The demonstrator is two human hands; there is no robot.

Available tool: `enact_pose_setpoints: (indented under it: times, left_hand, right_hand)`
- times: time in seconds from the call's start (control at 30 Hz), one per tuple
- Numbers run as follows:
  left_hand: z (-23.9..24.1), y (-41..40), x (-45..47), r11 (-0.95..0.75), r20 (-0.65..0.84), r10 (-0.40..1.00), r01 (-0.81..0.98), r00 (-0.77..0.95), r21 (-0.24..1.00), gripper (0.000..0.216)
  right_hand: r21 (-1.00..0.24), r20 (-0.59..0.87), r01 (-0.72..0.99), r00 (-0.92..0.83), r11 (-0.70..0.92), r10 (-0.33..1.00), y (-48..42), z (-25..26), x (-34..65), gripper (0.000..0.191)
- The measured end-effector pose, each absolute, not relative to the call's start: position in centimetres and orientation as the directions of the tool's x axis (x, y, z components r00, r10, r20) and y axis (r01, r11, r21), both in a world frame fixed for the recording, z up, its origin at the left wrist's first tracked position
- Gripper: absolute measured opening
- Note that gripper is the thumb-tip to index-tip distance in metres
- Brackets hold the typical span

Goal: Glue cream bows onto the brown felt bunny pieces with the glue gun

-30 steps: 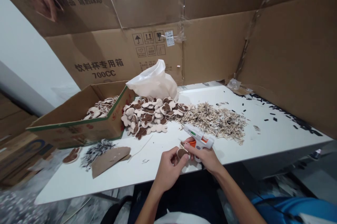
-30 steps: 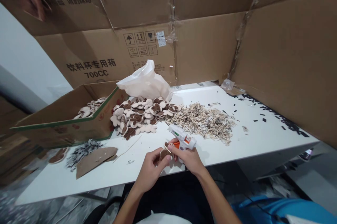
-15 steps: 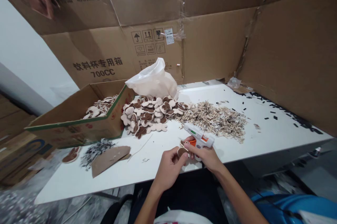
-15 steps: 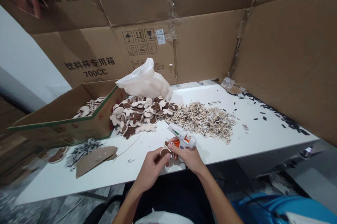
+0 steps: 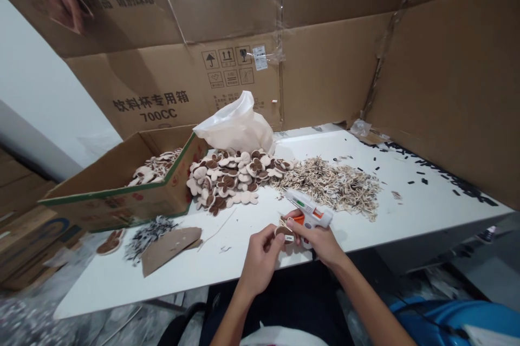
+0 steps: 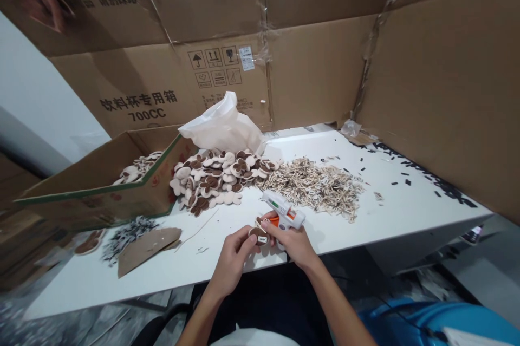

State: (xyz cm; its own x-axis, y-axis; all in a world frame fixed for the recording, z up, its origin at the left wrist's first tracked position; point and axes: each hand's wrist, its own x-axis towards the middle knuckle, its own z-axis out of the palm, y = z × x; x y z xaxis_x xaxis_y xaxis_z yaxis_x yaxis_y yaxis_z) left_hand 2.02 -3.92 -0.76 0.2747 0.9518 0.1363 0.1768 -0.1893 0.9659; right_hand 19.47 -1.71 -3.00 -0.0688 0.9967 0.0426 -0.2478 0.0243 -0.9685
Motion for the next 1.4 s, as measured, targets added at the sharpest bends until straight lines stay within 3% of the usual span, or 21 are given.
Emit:
enact_pose_setpoints:
  times: [0.2,0.4,1.4]
  left_hand:
    - [-1.68,-3.92,1.81,-0.263,0.254,0.964,0.127,0.084,0.956,0.025]
    - [-1.82,-3.92,2.30,-0.338,0.328,0.941,0.215,0.084,0.916,0.008]
    - [-1.38,-4.07,2.47,-0.382,0.376,0.924,0.232,0.070,0.895,0.007]
  right_hand:
    - [-0.959,0.024,-0.282,-0.007,0.021,1.000,-1.56,-3.27,19.28,0.035]
    - [-0.952,0.042,-0.302,0.001,0.041,0.999,-1.34,-3.43,19.20,0.035]
    - [-0.956,0.031,-0.291,-0.039,0.018,0.999,-1.48,-3.19,19.26,0.035]
